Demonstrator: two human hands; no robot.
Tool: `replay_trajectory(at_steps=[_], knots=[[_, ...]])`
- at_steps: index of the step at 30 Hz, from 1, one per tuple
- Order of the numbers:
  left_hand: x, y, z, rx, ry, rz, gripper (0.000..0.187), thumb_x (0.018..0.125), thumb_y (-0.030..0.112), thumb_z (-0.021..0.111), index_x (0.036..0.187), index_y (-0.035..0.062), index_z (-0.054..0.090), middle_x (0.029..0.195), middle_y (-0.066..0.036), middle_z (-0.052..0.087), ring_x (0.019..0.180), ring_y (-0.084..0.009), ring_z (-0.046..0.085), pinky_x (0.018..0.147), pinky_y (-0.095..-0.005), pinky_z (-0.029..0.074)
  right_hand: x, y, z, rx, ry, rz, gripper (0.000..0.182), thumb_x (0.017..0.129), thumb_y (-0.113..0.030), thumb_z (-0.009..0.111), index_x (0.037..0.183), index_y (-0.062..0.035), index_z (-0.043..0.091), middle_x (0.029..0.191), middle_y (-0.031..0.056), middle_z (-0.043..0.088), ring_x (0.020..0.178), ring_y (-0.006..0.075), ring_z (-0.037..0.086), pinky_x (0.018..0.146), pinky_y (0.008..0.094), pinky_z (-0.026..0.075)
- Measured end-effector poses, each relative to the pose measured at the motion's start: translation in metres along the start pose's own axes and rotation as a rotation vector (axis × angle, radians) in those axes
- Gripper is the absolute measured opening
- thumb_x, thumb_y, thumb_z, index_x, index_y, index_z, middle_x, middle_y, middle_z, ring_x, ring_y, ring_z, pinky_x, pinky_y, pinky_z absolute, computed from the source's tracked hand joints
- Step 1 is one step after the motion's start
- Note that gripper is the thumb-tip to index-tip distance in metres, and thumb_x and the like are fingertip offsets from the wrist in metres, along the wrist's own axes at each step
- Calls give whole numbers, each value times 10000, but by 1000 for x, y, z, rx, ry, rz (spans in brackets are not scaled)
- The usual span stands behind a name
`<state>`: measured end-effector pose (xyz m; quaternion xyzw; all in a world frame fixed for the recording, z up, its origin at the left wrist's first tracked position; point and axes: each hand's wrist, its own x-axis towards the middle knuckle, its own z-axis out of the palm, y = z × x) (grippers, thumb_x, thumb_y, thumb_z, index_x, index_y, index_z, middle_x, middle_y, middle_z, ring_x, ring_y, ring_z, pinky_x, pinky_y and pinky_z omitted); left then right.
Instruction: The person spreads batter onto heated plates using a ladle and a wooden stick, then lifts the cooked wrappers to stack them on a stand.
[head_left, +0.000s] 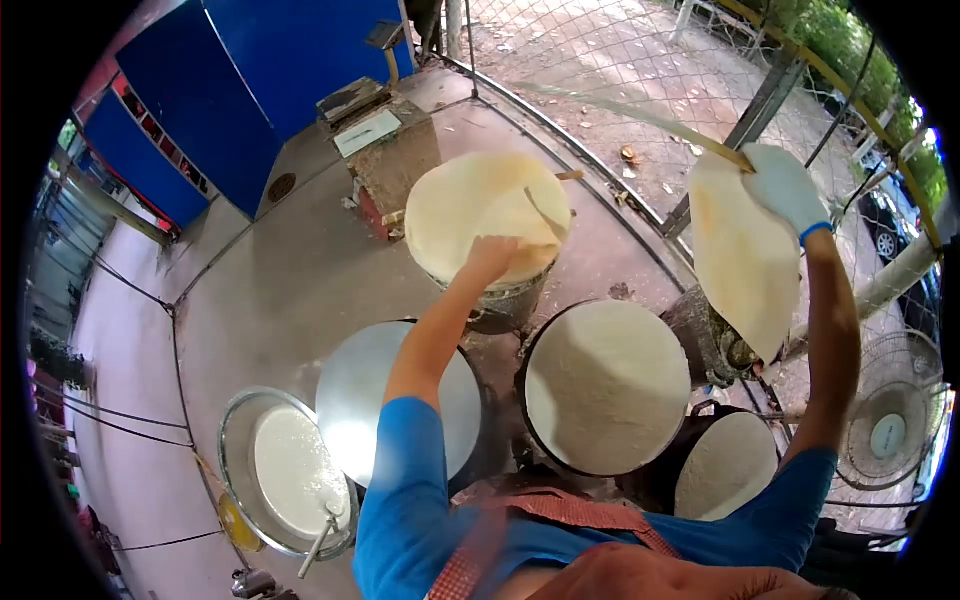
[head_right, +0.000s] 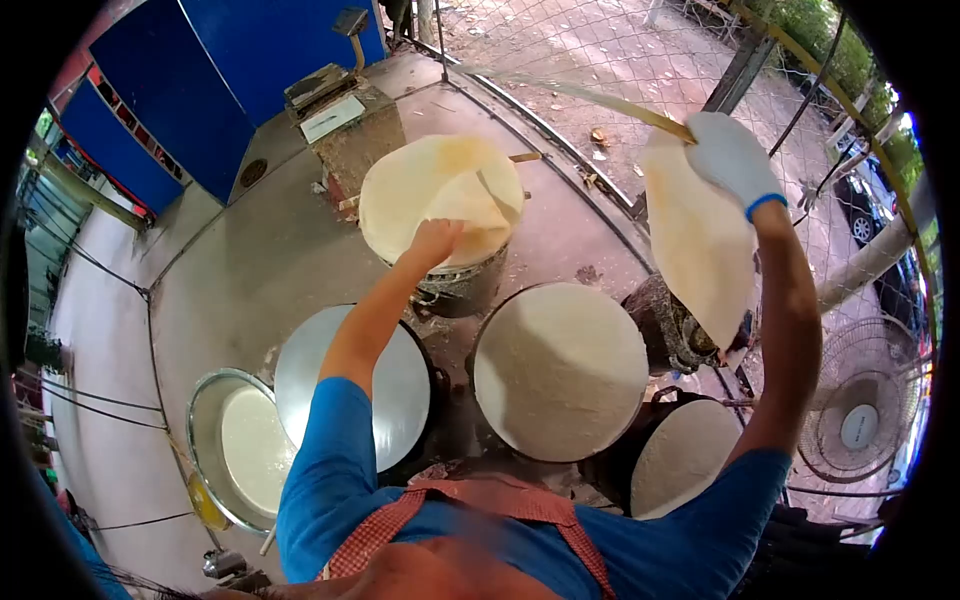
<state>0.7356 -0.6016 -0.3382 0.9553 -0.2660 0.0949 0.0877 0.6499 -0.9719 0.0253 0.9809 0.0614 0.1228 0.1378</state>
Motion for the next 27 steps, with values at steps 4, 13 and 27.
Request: replay_trajectory(at_steps=[4, 13, 27], knots=[[-29, -21, -66, 36, 276, -80, 233, 818, 126, 510, 1034, 61, 572, 842, -120, 641, 752, -301, 624, 644, -390, 489, 47, -51, 4, 139, -57, -64, 249, 780, -244, 511, 880, -33, 601, 846, 212, 604, 817, 382, 583, 725, 462, 448], [-297, 0, -190, -131, 725, -444, 244, 854, 51, 574, 1092, -7, 566, 882, -177, 632, 714, -294, 633, 625, -335, 497, 133, -136, -10, 1030, 117, 3, 220, 747, -175, 528, 767, 38, 581, 550, 122, 536, 470, 210, 547, 459, 349, 443], [-389, 131, -250, -216, 531, -681, 214, 778, -9, 569, 986, 13, 615, 725, -130, 618, 592, -259, 596, 534, -311, 457, 52, -245, 372, 864, -58, 762, 494, 808, -450, 548, 1050, -22, 591, 927, 208, 648, 881, 343, 635, 716, 453, 501]])
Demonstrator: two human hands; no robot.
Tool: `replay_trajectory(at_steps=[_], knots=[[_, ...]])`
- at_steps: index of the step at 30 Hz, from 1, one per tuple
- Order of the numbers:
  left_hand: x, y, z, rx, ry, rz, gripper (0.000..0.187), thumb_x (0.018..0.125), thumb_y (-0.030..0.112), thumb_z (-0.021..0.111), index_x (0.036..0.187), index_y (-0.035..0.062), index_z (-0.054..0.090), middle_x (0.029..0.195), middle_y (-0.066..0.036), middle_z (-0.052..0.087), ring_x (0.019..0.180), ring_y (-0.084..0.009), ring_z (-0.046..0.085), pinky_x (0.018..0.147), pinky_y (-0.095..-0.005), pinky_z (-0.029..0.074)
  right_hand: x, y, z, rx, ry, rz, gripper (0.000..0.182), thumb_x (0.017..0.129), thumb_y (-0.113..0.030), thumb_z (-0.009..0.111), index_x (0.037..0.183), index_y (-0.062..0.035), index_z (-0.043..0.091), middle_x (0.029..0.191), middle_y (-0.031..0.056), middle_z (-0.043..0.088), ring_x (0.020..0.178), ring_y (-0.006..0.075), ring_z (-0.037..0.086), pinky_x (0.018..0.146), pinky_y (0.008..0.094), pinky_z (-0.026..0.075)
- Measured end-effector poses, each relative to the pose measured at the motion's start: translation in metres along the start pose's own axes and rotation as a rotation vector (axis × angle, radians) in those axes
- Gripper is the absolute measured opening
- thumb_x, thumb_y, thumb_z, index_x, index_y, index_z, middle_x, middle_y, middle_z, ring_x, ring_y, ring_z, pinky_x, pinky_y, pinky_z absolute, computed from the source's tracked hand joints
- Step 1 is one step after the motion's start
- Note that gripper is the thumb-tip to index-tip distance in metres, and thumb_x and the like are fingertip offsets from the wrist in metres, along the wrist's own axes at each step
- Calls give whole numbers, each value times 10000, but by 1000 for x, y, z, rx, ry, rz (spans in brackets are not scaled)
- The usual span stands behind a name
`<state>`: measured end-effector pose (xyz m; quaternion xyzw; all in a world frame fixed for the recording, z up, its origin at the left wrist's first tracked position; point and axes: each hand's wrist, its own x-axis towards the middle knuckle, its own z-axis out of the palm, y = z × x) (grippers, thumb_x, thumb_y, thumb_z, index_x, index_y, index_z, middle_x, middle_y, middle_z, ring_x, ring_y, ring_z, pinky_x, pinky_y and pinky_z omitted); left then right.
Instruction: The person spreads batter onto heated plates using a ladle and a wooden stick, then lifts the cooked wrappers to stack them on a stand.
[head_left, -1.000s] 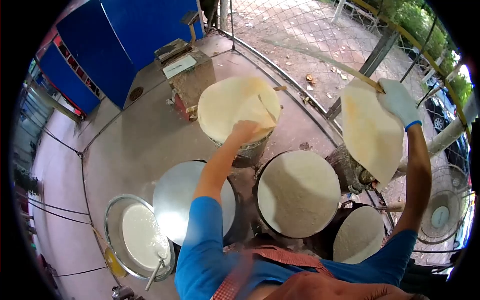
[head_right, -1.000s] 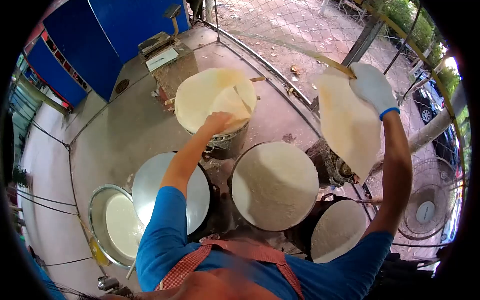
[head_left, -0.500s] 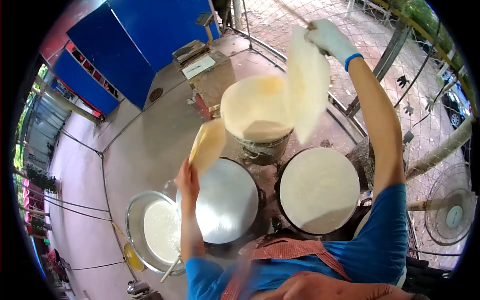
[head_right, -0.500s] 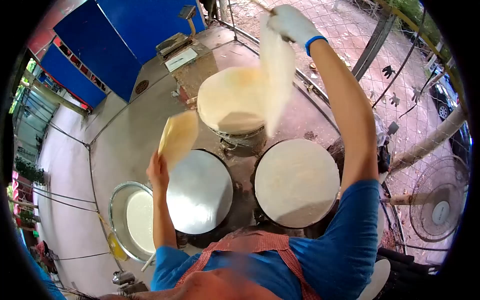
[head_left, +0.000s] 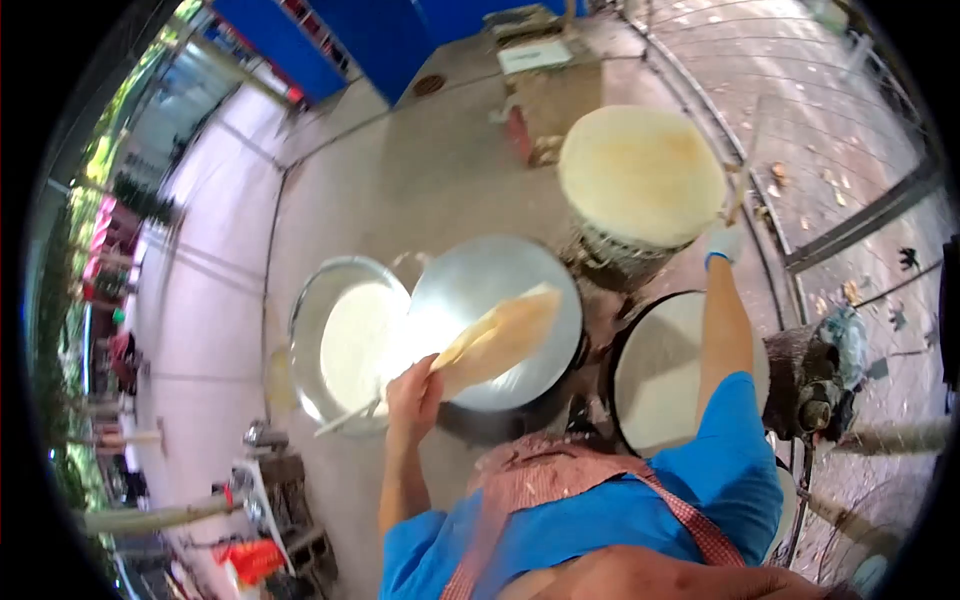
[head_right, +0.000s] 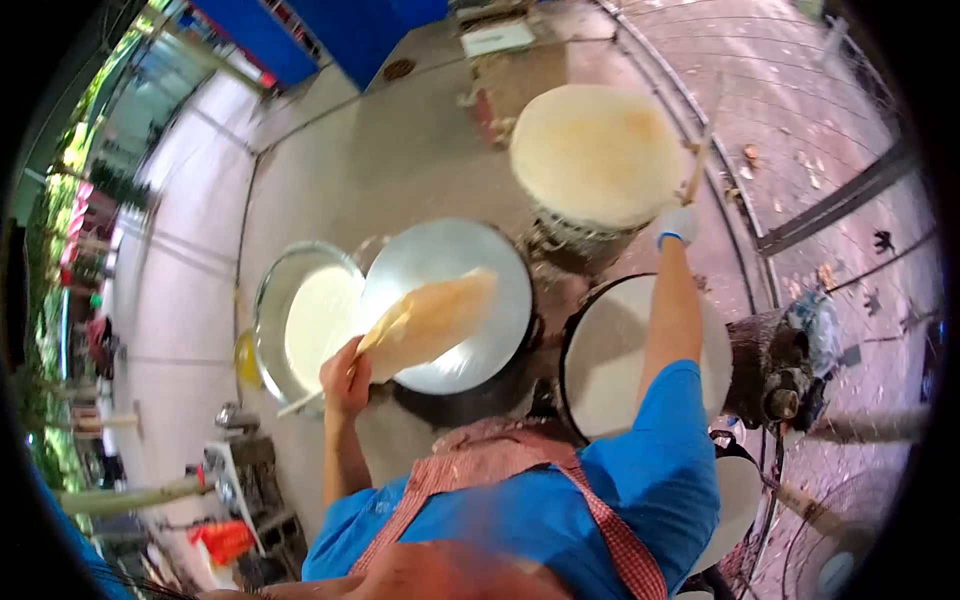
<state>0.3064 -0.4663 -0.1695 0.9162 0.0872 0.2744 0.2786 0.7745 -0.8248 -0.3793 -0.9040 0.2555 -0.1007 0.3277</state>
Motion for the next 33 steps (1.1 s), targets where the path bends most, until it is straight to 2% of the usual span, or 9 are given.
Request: replay_trajectory(at_steps=[8, 10, 14, 17, 20, 26, 28, 29, 33], knots=[[22, 60, -52, -278, -165, 316, 332, 595, 52, 616, 925, 34, 652, 815, -102, 666, 712, -247, 652, 579, -315, 505, -121, 59, -122, 553, -215, -52, 284, 834, -270, 616, 994, -39, 572, 682, 12, 530, 494, 99, 441, 443, 259, 362], [14, 57, -62, -401, -207, 500, 227, 637, 44, 622, 862, 34, 643, 872, -102, 676, 766, -264, 664, 603, -317, 526, -174, 86, -169, 656, -138, -1, 212, 854, -186, 602, 1011, -46, 574, 677, -26, 516, 429, 44, 362, 381, 220, 281], [22, 45, -64, -866, -347, 893, 126, 722, 47, 606, 810, -35, 566, 827, -194, 654, 726, -322, 663, 593, -357, 549, -296, 158, -258, 616, 118, -56, 153, 855, -137, 595, 975, -42, 590, 732, -35, 530, 521, 19, 402, 469, 173, 320], [25, 52, -59, -1088, -404, 1088, 87, 744, 37, 568, 795, -32, 552, 808, -203, 647, 694, -326, 655, 573, -351, 548, -386, 214, -298, 625, 321, 28, 193, 837, -125, 625, 985, -4, 597, 763, -28, 551, 690, 67, 503, 622, 207, 426], [24, 73, -61, -1188, -492, 1288, 69, 750, 29, 537, 795, -22, 550, 778, -198, 640, 659, -306, 646, 563, -346, 546, -468, 247, -337, 502, 419, 310, 177, 868, -166, 601, 928, 0, 605, 757, -21, 557, 666, 73, 480, 598, 224, 410], [-19, 140, -50, -1389, -507, 1331, 89, 726, 55, 548, 807, 23, 529, 747, -159, 633, 613, -287, 636, 514, -336, 548, -566, 296, -388, 459, 724, 324, 157, 878, -108, 578, 975, 16, 575, 762, 23, 580, 670, 92, 517, 597, 234, 430], [-34, 164, -49, -1400, -563, 1321, 100, 716, 50, 546, 812, 28, 530, 748, -155, 632, 608, -286, 635, 513, -336, 548, -582, 320, -402, 422, 677, 479, 171, 880, -106, 571, 996, 20, 571, 799, 47, 589, 718, 109, 543, 645, 235, 444], [-39, 170, -45, -1313, -599, 1436, 191, 837, 122, 510, 1009, 53, 462, 820, -178, 627, 651, -308, 649, 522, -340, 550, -587, 325, -406, 506, 741, 433, 182, 868, -108, 587, 996, 20, 575, 826, 49, 590, 739, 116, 539, 682, 236, 445], [-82, 223, -22, -1344, -553, 1510, 123, 795, 102, 526, 862, 52, 436, 808, -176, 629, 635, -319, 646, 517, -334, 547, -600, 356, -447, 487, 642, 587, 211, 837, -110, 619, 1013, 0, 581, 854, 44, 602, 746, 133, 538, 717, 250, 448]])
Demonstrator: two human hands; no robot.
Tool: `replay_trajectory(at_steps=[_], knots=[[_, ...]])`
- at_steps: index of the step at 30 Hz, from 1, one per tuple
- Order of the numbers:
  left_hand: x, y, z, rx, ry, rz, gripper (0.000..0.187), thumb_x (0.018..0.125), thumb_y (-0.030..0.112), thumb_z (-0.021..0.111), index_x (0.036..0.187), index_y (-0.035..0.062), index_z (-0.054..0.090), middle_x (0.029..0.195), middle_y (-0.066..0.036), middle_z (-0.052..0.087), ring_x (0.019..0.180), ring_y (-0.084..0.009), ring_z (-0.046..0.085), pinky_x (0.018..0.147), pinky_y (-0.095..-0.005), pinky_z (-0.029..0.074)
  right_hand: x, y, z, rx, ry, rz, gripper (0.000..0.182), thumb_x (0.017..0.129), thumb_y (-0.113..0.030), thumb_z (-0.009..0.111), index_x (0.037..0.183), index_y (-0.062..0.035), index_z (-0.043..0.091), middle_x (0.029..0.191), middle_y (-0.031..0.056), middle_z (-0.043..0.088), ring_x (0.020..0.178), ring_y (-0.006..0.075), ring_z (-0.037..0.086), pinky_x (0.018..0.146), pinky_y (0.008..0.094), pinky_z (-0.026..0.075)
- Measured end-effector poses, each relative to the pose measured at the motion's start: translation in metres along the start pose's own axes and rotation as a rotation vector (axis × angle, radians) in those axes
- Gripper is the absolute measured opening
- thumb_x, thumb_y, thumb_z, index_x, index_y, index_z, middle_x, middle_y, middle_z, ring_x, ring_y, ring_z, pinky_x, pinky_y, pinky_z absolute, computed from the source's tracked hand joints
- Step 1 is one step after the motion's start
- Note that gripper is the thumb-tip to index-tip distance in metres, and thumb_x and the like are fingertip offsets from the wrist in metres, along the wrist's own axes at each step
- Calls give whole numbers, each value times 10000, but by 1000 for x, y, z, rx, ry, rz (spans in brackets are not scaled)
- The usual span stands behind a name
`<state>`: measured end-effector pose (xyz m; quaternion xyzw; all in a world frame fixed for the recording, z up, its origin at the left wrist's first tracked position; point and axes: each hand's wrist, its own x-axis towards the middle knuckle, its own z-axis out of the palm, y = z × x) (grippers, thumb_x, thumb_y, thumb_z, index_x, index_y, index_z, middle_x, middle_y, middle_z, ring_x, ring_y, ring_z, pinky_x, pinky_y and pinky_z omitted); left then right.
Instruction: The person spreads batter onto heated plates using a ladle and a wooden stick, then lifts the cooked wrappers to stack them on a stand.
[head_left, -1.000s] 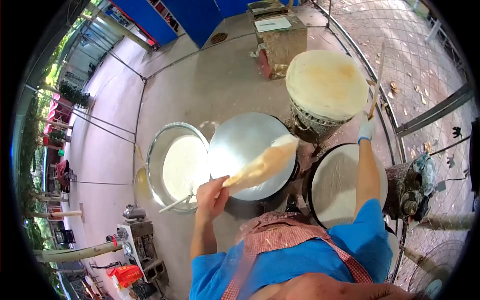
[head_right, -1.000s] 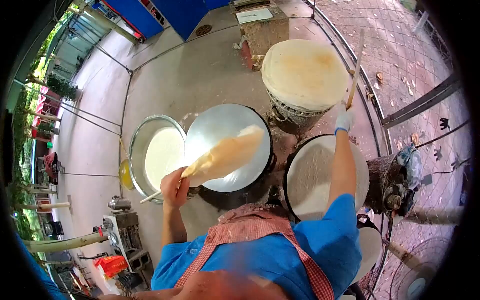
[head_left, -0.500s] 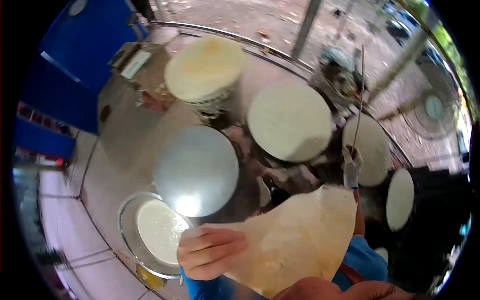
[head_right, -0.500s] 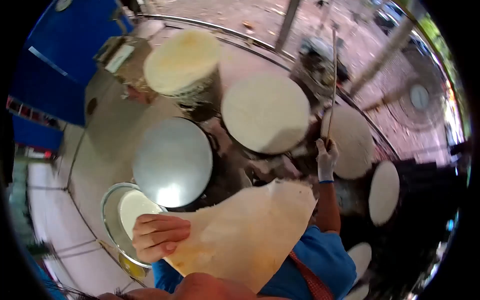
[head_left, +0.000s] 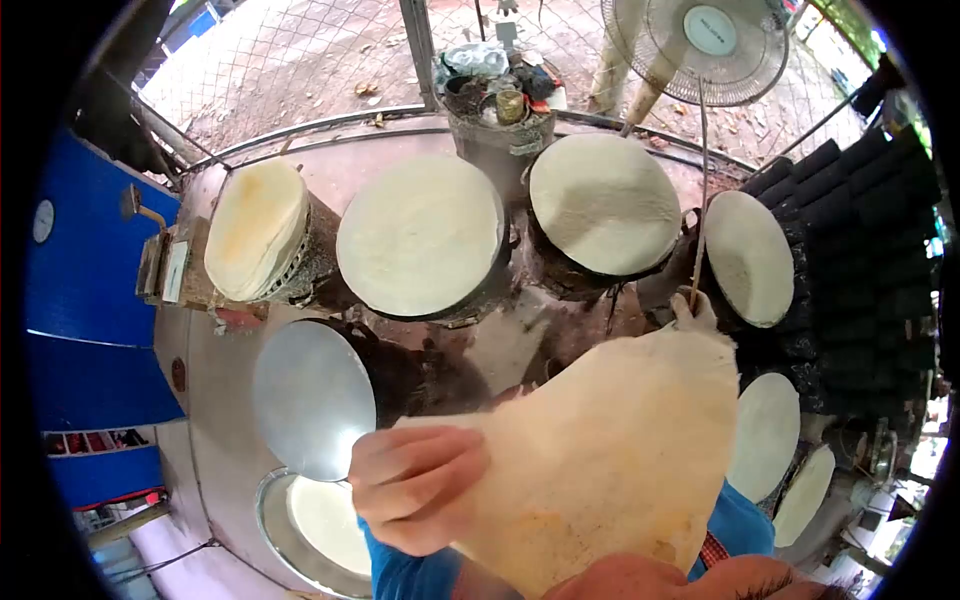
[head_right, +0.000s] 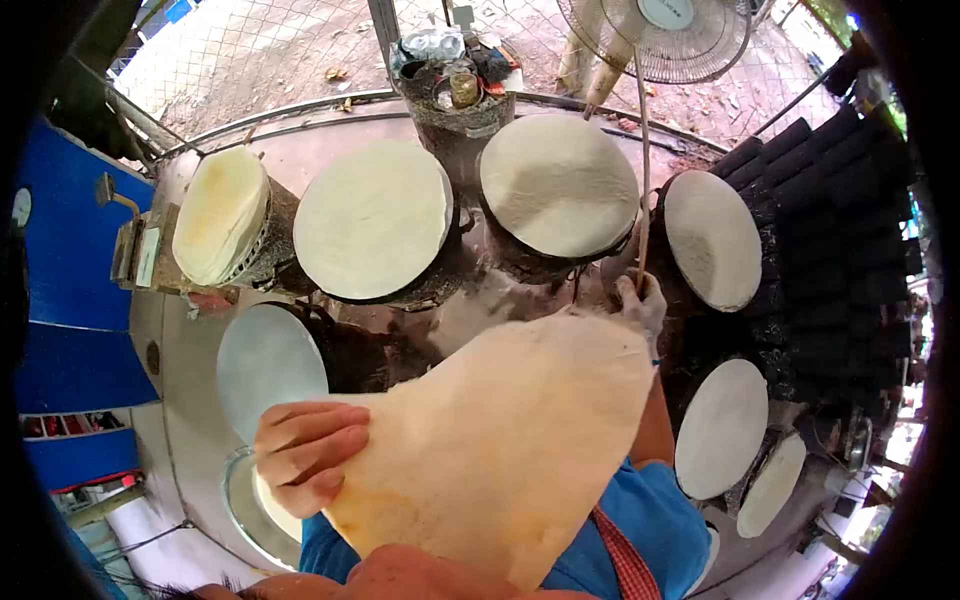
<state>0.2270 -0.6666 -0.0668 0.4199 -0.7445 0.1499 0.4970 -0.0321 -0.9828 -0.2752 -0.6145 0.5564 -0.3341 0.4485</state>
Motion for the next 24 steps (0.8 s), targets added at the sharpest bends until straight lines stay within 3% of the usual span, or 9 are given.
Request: replay_trajectory(at_steps=[1, 3, 6, 9, 11, 13, 15, 18, 24], knots=[[6, -6, 16, 11, 3, -5, 111, 797, 97, 526, 835, 46, 434, 790, -175, 635, 626, -317, 646, 514, -339, 544, 8, -1, -12, -77, 4, 17, 230, 837, -111, 618, 1036, -2, 579, 864, 44, 605, 758, 143, 545, 737, 259, 448], [18, -28, 55, -28, 77, -16, 88, 726, 51, 571, 804, 33, 535, 842, -168, 645, 692, -297, 654, 524, -315, 519, 24, 15, -28, 69, 40, -95, 246, 840, -127, 621, 1046, 0, 581, 883, 48, 605, 776, 147, 544, 758, 264, 447], [14, -49, 102, -153, 158, -161, 161, 776, 88, 609, 900, 20, 532, 903, -165, 653, 740, -316, 659, 564, -335, 528, 69, 44, -59, -21, 16, -69, 290, 833, -165, 643, 1057, 9, 582, 946, 64, 607, 834, 153, 558, 766, 268, 458], [3, -75, 134, -176, 317, -322, 227, 758, 127, 663, 913, 12, 544, 805, -166, 659, 695, -291, 662, 574, -341, 532, 90, 47, -66, 53, -9, -66, 276, 863, -144, 609, 1061, 44, 567, 951, 84, 604, 838, 151, 567, 780, 275, 470], [-8, -98, 144, -134, 245, -449, 229, 755, 114, 668, 916, -3, 553, 781, -173, 659, 675, -276, 662, 578, -334, 533, 101, 40, -67, 14, -15, -80, 263, 871, -134, 598, 1061, 46, 565, 946, 86, 605, 843, 149, 569, 783, 275, 471], [-26, -122, 149, -67, 135, -644, 202, 759, 21, 649, 938, -25, 568, 821, -160, 654, 670, -216, 640, 591, -296, 519, 113, 37, -64, 9, -25, -72, 256, 872, -126, 595, 1058, 48, 564, 945, 91, 607, 852, 148, 571, 784, 275, 471], [-46, -151, 171, -221, 352, -987, 178, 810, 35, 625, 965, -26, 562, 883, -102, 638, 734, -147, 606, 638, -266, 499, 119, 42, -64, 27, -34, -46, 256, 865, -120, 601, 1052, 50, 563, 948, 100, 608, 862, 150, 574, 784, 274, 470], [-48, -225, 182, -503, 405, -1238, 196, 842, 41, 597, 1023, -10, 538, 912, -27, 605, 783, -93, 553, 684, -234, 460, 124, 54, -68, -40, 19, -53, 334, 842, -162, 621, 1084, 59, 550, 967, 119, 609, 870, 187, 573, 794, 295, 461], [-61, -395, 187, -598, 645, -1298, 241, 865, 64, 572, 1088, 10, 498, 1002, -41, 586, 859, -86, 536, 717, -218, 445, 109, 39, -59, -166, 128, 14, 359, 857, -167, 598, 1117, 71, 534, 968, 126, 613, 855, 225, 578, 791, 322, 458]])
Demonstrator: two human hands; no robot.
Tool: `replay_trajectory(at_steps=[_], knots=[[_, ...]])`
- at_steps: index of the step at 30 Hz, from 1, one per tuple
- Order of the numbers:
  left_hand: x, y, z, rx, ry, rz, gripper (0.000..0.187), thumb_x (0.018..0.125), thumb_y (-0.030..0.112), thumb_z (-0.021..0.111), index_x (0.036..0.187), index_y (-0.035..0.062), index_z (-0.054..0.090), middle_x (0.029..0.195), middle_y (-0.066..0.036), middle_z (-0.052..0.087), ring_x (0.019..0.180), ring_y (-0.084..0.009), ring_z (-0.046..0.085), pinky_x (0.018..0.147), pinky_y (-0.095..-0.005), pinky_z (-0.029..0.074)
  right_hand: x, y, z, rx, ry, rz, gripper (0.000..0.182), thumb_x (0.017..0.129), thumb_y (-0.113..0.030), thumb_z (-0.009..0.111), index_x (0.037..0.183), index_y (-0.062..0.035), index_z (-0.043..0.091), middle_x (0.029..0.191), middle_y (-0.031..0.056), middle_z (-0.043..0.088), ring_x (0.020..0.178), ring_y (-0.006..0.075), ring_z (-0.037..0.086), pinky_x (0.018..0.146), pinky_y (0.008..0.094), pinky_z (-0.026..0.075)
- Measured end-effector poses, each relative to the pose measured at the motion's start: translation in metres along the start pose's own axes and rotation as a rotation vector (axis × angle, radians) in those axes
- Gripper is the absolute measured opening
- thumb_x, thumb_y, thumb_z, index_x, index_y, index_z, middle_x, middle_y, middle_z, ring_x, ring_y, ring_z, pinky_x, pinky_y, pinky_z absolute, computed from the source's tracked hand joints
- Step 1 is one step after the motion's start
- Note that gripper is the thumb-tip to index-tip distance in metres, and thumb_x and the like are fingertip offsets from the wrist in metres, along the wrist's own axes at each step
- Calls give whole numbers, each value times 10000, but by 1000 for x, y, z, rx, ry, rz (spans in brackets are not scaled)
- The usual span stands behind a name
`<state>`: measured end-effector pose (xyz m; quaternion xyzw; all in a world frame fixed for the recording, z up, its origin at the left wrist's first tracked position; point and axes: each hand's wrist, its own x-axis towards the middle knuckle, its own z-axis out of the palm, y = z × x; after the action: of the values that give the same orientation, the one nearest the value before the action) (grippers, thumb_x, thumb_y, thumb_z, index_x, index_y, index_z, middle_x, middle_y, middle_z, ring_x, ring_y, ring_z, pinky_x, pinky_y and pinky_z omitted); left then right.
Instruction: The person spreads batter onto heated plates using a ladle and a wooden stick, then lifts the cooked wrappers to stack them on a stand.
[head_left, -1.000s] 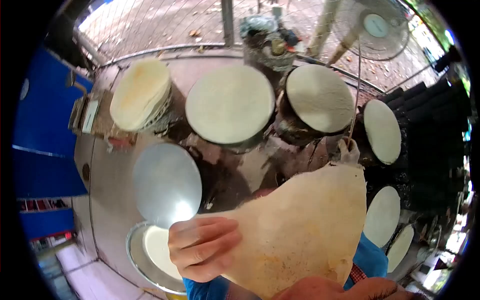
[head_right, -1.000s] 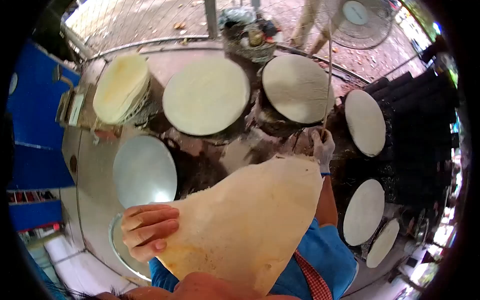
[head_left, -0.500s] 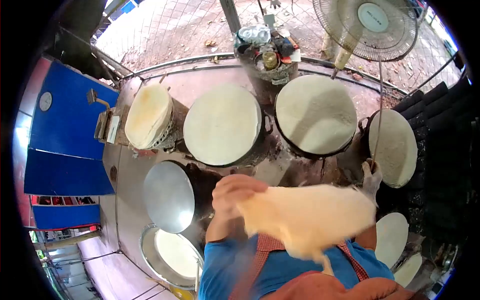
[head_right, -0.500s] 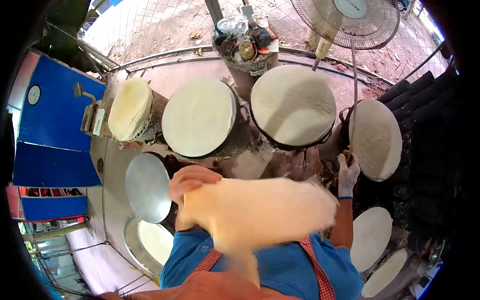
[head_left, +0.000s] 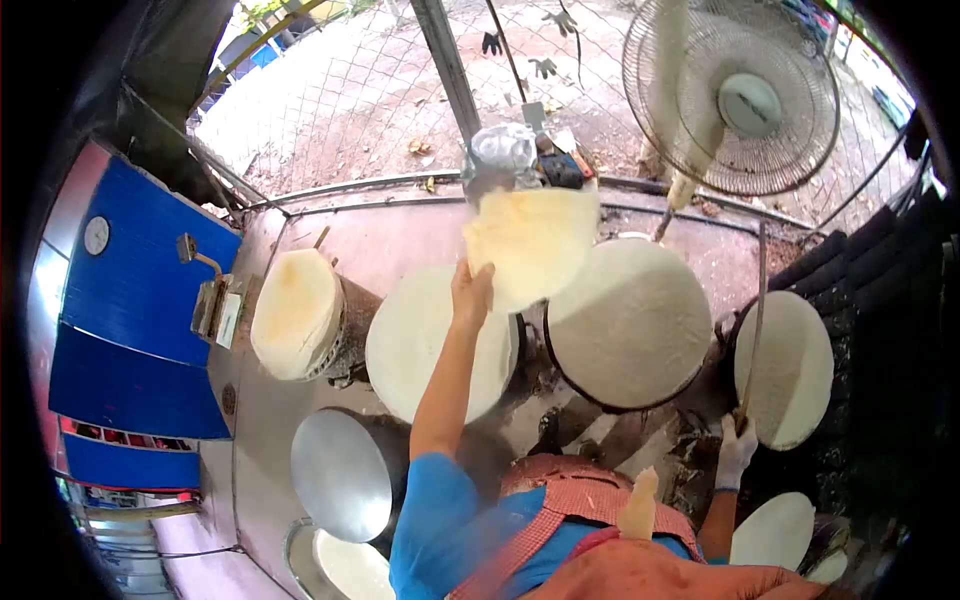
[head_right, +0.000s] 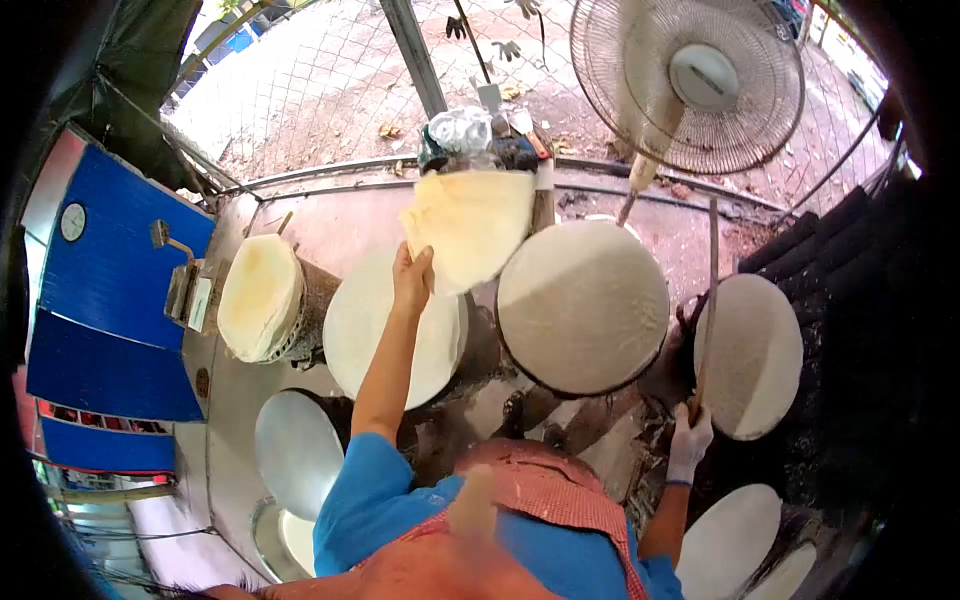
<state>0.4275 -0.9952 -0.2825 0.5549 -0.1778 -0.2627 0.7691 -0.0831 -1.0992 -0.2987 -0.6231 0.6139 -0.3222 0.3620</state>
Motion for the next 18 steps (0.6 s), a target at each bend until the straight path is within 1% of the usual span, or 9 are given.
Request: replay_trajectory(at_steps=[3, 6, 9, 10, 12, 13, 14, 17, 18], knots=[[90, -21, -16, -272, 6, 114, 281, 874, 61, 556, 1137, 15, 469, 1056, -63, 577, 908, -123, 548, 758, -244, 457, -3, -3, 14, 10, 48, 73, 336, 862, -152, 598, 1113, 65, 540, 927, 113, 614, 811, 207, 582, 756, 316, 466], [169, -46, -30, -428, 138, 15, 288, 874, 47, 554, 1144, 12, 462, 1061, -82, 580, 931, -160, 562, 797, -284, 468, 1, 0, 36, -10, 93, 41, 305, 854, -145, 607, 1073, 61, 558, 889, 103, 617, 784, 169, 578, 710, 284, 466], [232, -79, -36, -509, 211, -49, 288, 868, 51, 569, 1136, 12, 473, 1044, -89, 578, 943, -180, 560, 810, -286, 461, 0, -29, 56, -30, 54, 54, 257, 847, -121, 601, 1031, 55, 565, 852, 87, 622, 748, 155, 573, 685, 277, 466], [252, -98, -43, -490, 200, -36, 327, 845, 85, 605, 1137, 7, 481, 1036, -108, 580, 908, -209, 576, 755, -320, 486, -1, -35, 61, -38, 40, 55, 250, 846, -117, 601, 1024, 56, 565, 841, 83, 623, 739, 153, 573, 681, 277, 466], [281, -128, -64, -282, 284, -223, 301, 851, 131, 609, 1103, 8, 500, 984, -112, 602, 843, -240, 600, 696, -351, 511, -4, -49, 71, -44, 14, 48, 239, 842, -108, 602, 1007, 61, 563, 795, 65, 618, 708, 146, 570, 665, 272, 467], [284, -126, -65, -176, 322, -313, 292, 854, 154, 611, 1087, 9, 510, 958, -114, 613, 810, -255, 612, 666, -367, 523, -4, -46, 77, -19, 17, 75, 252, 834, -108, 613, 1009, 66, 562, 822, 73, 616, 729, 157, 569, 679, 277, 464], [283, -126, -66, -351, 259, -399, 313, 859, 190, 590, 1096, -1, 516, 973, -138, 618, 772, -282, 622, 622, -412, 535, -5, -41, 81, -49, 26, 74, 256, 829, -108, 619, 1009, 65, 563, 836, 77, 615, 741, 162, 569, 689, 281, 463], [298, -139, -79, -278, 177, -416, 401, 821, 192, 626, 1137, -26, 512, 1002, -148, 611, 845, -274, 617, 674, -402, 519, -4, -53, 91, -128, 17, 98, 289, 807, -108, 641, 1018, 71, 560, 863, 93, 610, 767, 169, 564, 714, 295, 460], [290, -123, -76, -265, 140, -462, 437, 812, 234, 640, 1167, 14, 513, 1031, -147, 610, 859, -280, 620, 678, -403, 523, -4, -57, 94, -105, 4, 98, 294, 804, -108, 644, 1020, 73, 559, 860, 94, 610, 764, 166, 563, 713, 294, 460]])
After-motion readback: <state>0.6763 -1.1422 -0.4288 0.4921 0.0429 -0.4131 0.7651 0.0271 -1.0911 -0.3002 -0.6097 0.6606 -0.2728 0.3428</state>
